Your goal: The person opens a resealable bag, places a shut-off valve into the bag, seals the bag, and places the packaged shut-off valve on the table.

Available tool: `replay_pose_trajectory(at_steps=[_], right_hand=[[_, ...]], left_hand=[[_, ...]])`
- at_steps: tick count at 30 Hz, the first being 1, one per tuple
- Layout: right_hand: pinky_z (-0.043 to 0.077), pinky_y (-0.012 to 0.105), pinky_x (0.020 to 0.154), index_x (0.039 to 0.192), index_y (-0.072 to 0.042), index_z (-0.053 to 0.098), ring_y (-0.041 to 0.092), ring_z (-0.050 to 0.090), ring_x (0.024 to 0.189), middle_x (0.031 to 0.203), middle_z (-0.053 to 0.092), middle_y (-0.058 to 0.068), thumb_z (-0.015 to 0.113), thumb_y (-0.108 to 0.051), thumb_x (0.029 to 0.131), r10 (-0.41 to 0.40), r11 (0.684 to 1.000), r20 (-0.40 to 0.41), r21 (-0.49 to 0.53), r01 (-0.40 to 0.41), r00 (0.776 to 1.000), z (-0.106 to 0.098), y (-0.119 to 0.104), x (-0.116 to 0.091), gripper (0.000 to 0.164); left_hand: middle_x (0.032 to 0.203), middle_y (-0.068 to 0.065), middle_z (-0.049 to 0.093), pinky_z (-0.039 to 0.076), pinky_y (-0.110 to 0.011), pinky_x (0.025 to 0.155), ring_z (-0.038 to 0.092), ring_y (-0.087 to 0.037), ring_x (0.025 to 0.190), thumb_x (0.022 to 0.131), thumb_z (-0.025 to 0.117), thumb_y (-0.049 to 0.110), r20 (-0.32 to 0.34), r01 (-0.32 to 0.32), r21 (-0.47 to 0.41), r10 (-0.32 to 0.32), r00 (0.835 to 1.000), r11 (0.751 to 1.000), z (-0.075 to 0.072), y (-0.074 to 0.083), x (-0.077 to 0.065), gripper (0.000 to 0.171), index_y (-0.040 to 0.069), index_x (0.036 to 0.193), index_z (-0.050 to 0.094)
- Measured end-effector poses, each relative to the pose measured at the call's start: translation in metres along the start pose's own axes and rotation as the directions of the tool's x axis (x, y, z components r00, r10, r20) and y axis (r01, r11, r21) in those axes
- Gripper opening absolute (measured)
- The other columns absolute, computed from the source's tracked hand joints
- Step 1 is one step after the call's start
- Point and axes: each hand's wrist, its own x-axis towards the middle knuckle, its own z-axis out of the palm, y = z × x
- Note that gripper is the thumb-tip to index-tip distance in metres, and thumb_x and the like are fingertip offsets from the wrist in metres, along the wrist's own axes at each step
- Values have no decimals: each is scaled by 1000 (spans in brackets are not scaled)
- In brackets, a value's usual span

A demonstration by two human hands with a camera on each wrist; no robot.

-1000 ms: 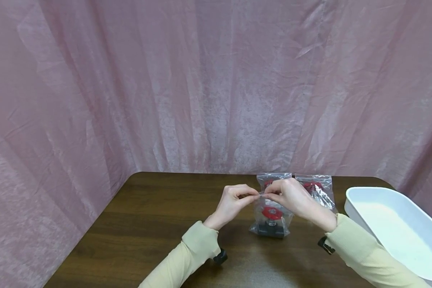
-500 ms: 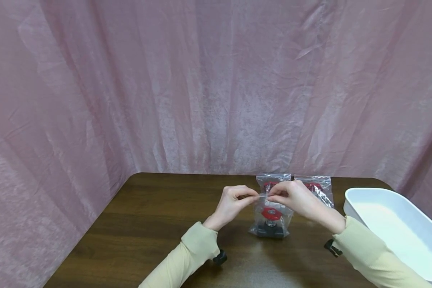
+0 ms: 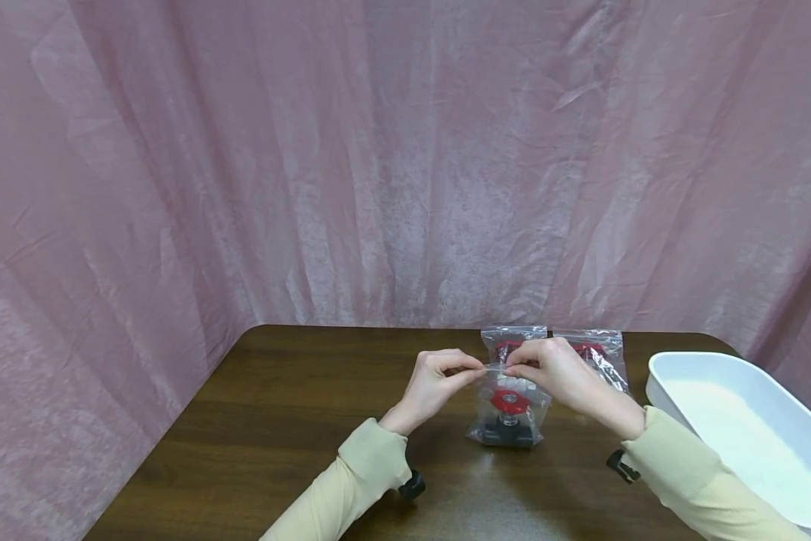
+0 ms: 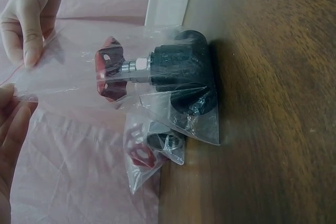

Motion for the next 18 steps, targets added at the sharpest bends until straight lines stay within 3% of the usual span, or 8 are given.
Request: replay_pose_trajectory(at_steps=[10,14,18], right_hand=[[42,17,50,69,-7,68,3,52,57,66,60,-5,77,5,62,-121,990,-97,-87,113,988,7,1,0,17],[44,18,51,71,-7,68,3,54,59,67,62,-5,77,5,63,-90,995,-98,-40,87,991,7,2,-1,17],[45,21,54,74,-9,69,3,54,61,71,62,-8,76,0,68,-1,1000,-47,3,1,999,4,3,-2,13]], left_hand=[[75,-10,64,46,-21,52,57,-17,61,78,66,-6,2,-4,20,4,1000,1000,-1,2,-1,6,-4,82,68],[74,-9,64,47,-22,52,58,-21,59,78,66,-8,-4,13,-7,-13,1000,1000,0,1,-1,7,-5,83,68],[74,-9,64,48,-27,51,58,-22,59,77,66,-8,-9,17,-13,-17,1000,1000,0,0,-2,7,-4,83,68]])
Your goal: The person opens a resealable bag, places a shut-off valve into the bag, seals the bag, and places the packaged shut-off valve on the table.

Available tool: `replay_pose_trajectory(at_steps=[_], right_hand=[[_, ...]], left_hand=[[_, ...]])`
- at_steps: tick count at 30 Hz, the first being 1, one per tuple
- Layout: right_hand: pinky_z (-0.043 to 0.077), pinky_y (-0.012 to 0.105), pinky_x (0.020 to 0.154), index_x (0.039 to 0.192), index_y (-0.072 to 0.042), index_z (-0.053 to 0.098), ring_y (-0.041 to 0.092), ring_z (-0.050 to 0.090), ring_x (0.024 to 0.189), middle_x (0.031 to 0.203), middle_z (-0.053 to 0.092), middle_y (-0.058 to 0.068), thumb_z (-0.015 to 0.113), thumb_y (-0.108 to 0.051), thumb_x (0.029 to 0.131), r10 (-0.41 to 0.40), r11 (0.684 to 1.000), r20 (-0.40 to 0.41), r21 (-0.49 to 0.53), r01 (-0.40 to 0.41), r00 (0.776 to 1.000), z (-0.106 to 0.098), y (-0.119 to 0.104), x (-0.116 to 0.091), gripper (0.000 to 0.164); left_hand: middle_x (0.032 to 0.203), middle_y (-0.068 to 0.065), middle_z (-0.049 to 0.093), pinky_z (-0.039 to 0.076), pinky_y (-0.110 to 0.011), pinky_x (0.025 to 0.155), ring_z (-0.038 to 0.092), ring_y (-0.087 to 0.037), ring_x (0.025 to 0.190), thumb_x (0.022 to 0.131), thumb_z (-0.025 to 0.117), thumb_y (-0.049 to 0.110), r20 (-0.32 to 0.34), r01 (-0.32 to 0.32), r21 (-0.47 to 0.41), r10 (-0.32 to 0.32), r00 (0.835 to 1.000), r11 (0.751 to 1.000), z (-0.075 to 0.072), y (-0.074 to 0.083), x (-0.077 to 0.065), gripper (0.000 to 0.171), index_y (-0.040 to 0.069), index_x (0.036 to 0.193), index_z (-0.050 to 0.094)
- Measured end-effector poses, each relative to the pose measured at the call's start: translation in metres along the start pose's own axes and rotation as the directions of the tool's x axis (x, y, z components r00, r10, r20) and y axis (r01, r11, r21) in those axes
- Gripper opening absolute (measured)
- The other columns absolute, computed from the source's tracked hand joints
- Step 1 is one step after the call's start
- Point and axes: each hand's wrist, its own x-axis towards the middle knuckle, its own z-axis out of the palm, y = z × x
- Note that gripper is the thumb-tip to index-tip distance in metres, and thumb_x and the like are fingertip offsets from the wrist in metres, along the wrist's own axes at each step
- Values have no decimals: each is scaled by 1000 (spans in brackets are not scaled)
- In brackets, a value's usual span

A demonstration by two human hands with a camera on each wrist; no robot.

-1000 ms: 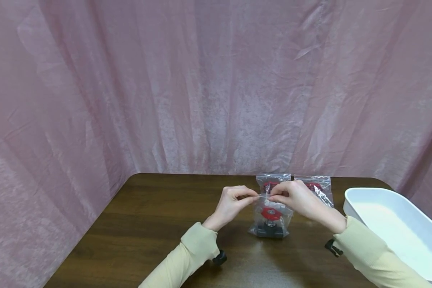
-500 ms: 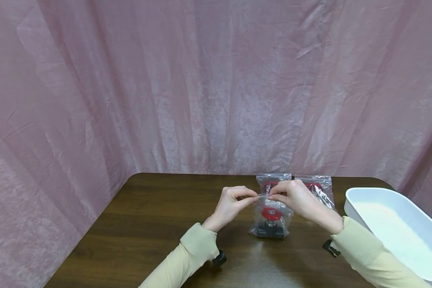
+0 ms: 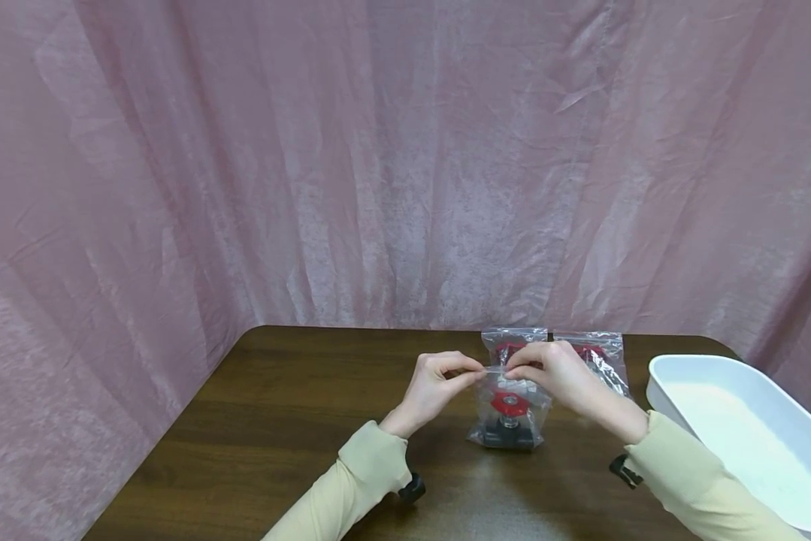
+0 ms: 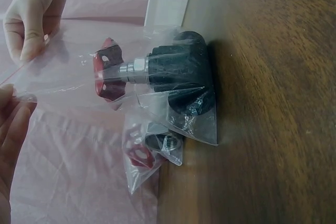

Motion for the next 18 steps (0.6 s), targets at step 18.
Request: replay_pose_trajectory(at_steps=[18], right_hand=[[43,23,50,70,-9,68,2,50,59,68,61,-9,76,2,66,15,996,-41,-91,-18,999,-4,1,-8,14]], left_hand=[[76,-11,64,49,-29,52,58,-29,58,78,65,-8,6,12,-31,-12,1000,999,1,-2,-1,7,-5,84,68]])
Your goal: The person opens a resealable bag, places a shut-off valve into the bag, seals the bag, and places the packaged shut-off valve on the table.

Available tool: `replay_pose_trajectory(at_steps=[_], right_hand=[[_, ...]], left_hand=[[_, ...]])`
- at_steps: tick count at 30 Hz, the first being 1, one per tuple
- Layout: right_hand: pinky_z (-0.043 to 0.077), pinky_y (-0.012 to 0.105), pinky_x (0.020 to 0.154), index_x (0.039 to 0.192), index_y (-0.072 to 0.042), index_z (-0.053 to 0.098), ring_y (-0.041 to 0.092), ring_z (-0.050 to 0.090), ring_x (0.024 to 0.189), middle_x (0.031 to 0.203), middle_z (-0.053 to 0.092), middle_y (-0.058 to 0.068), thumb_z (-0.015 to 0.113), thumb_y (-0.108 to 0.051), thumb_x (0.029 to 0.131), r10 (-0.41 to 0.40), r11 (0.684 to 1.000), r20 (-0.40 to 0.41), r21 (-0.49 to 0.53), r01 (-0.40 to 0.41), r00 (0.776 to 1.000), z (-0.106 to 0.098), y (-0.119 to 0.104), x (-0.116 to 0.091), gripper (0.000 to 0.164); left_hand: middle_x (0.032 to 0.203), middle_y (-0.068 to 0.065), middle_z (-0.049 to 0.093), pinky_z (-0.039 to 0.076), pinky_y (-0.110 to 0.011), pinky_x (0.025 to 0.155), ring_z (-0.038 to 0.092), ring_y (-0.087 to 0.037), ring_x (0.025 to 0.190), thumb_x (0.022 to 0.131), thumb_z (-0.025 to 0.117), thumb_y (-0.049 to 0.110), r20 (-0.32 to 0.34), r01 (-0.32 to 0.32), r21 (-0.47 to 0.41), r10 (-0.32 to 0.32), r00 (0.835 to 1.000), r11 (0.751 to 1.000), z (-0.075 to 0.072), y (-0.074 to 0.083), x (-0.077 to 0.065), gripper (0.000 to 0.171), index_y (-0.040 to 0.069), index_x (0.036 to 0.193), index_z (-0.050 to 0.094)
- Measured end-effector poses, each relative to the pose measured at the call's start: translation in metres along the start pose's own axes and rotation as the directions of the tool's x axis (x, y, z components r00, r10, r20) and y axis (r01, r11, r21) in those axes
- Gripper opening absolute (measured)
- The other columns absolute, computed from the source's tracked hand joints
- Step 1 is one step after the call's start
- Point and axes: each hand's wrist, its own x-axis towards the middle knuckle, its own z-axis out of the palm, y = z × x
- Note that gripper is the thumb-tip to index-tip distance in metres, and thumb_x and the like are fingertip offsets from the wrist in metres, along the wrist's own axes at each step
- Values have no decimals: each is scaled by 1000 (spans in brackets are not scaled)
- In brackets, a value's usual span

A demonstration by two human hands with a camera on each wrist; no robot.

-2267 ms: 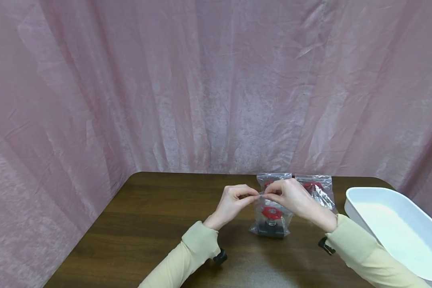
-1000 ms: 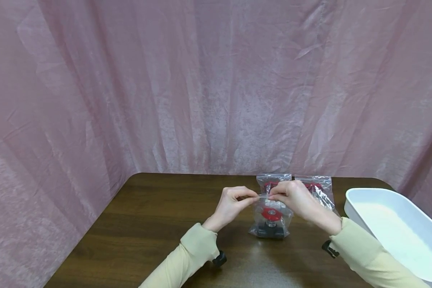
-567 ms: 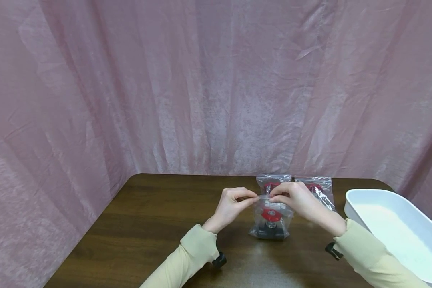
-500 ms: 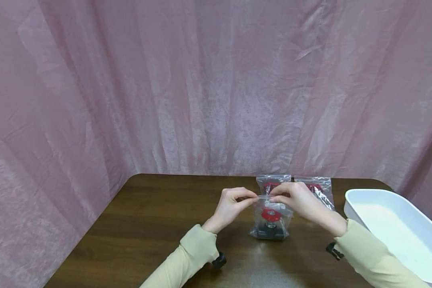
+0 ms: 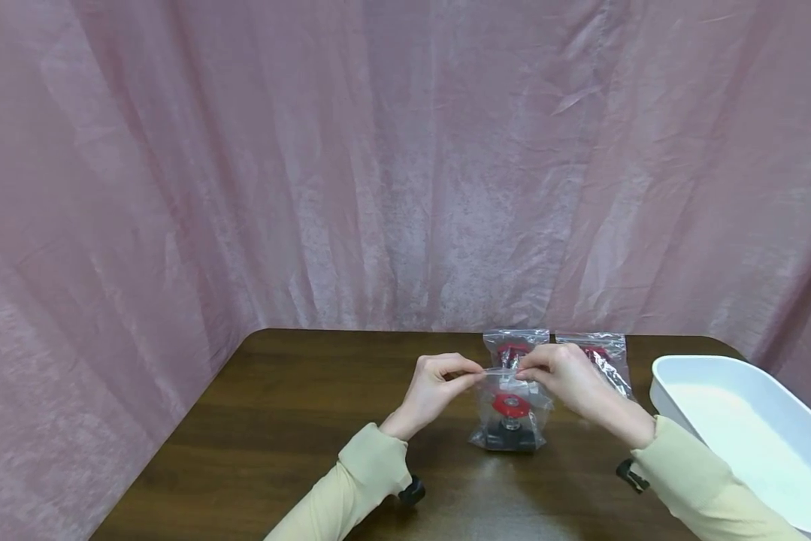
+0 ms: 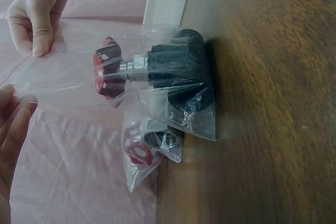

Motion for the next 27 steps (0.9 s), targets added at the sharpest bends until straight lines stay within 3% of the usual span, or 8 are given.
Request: replay_pose_trajectory(at_steps=[6,9,17,23,27], right_hand=[[40,23,46,69,-7,68,4,48,55,64,58,-6,78,2,63,-103,993,-38,-66,101,994,1,0,0,14],[39,22,46,69,-7,69,4,48,55,65,59,-6,77,2,63,-93,995,-39,-37,91,995,2,2,0,14],[45,22,51,75,-8,69,4,55,63,73,64,-7,75,1,68,-14,996,12,85,13,1000,-2,6,0,14],[46,24,55,87,-4,70,5,56,67,80,65,-2,75,-4,70,49,995,88,83,-56,995,-8,7,-5,18],[46,25,57,85,-8,69,3,54,67,78,63,-9,75,-9,72,114,991,121,57,-122,986,-11,10,-9,14]], left_hand=[[77,-6,65,49,-30,52,59,-22,59,80,66,-2,4,11,-2,-11,1000,1000,3,-17,-3,6,-2,85,69],[78,1,65,49,-27,52,59,-14,60,81,67,3,-1,12,0,-12,1000,1000,4,-28,-5,6,2,86,70],[78,0,65,50,-31,51,60,-20,59,80,68,2,-2,12,7,-12,1000,1000,4,-31,-5,6,2,85,70],[77,-10,64,49,-32,52,59,-30,58,79,66,-5,5,8,2,-8,1000,1000,2,-14,-2,7,-3,85,69],[76,-13,64,49,-29,53,58,-31,59,78,65,-8,7,17,-1,-17,1000,1000,-1,-1,0,7,-6,84,68]])
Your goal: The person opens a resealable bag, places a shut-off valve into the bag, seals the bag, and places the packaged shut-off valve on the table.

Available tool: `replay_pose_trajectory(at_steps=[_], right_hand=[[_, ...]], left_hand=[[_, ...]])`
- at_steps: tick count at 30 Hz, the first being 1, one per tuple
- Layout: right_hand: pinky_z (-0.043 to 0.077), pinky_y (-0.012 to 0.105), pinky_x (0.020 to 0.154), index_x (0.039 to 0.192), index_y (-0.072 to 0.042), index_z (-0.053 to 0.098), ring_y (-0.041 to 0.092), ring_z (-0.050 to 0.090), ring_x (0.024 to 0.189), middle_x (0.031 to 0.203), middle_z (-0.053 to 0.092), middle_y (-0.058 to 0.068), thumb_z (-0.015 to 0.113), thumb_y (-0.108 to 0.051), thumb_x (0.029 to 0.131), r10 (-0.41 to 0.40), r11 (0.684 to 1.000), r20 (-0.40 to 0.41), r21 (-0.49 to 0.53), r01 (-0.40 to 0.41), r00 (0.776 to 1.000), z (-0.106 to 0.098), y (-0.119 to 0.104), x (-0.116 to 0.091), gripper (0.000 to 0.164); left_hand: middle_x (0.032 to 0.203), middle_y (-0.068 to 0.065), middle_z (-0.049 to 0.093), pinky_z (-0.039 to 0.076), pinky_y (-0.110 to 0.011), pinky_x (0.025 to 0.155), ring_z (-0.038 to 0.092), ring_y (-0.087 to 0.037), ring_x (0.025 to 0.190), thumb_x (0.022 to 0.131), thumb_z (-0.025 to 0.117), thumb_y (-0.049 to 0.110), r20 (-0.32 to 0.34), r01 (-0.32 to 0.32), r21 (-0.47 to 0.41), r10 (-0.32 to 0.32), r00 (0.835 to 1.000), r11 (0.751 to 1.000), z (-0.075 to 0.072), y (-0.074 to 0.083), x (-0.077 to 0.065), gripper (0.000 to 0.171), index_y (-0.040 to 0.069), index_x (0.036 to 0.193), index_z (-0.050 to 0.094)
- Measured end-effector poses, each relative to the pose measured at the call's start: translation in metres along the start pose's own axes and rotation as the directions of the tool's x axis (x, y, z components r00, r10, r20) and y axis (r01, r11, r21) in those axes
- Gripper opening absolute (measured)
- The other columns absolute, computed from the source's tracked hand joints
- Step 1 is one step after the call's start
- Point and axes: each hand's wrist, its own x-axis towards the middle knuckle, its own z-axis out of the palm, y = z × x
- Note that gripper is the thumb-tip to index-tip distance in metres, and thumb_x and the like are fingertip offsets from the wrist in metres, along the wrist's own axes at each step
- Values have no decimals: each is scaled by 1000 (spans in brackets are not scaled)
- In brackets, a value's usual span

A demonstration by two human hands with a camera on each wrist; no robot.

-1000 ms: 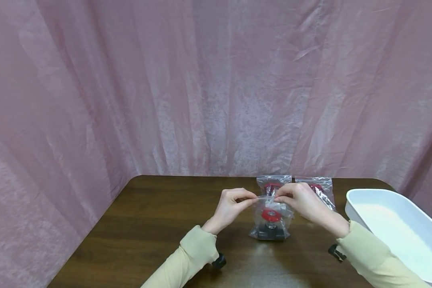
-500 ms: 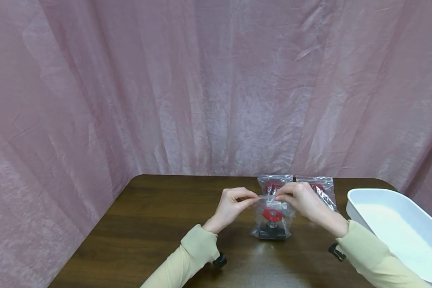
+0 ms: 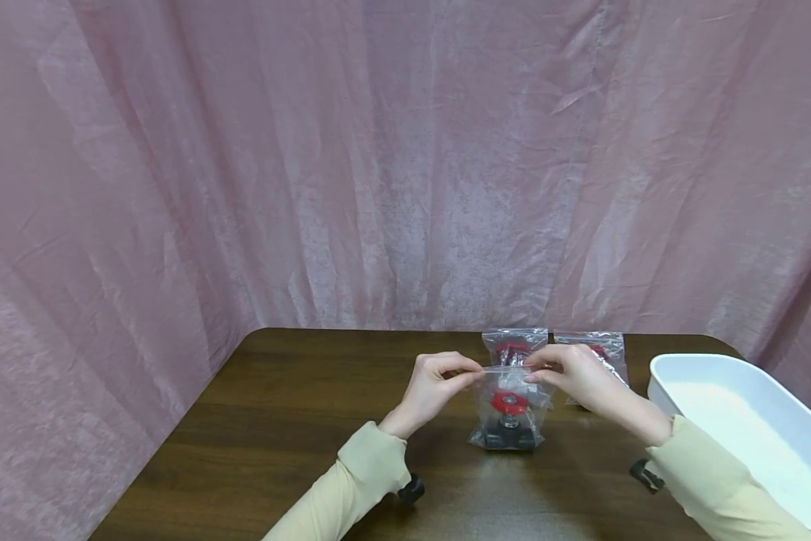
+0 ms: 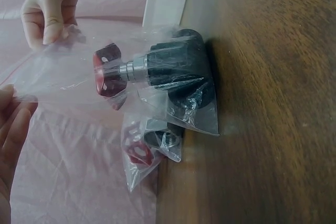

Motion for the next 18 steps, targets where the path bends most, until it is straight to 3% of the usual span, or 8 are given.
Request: replay_pose_trajectory(at_steps=[5,12,18], right_hand=[[44,24,53,73,-15,66,1,51,61,70,59,-15,75,-5,71,-19,1000,-29,-15,18,999,2,1,-1,13],[41,23,48,66,-15,64,1,48,56,65,58,-13,77,3,64,-94,995,-138,-52,88,986,6,0,0,22],[43,25,51,73,-13,67,3,51,61,70,61,-10,75,-1,69,-61,998,-110,-31,58,992,6,2,-3,15]], left_hand=[[76,-12,64,50,-32,53,60,-21,60,78,65,-7,-4,-3,8,3,1000,1000,0,2,-1,7,-6,84,68],[77,-13,64,50,-31,54,59,-31,59,77,65,-9,7,0,-14,0,1000,1000,1,2,0,8,-6,85,68],[77,-14,64,50,-30,53,59,-30,58,78,65,-9,3,-2,-8,2,1000,1000,1,3,0,7,-6,84,68]])
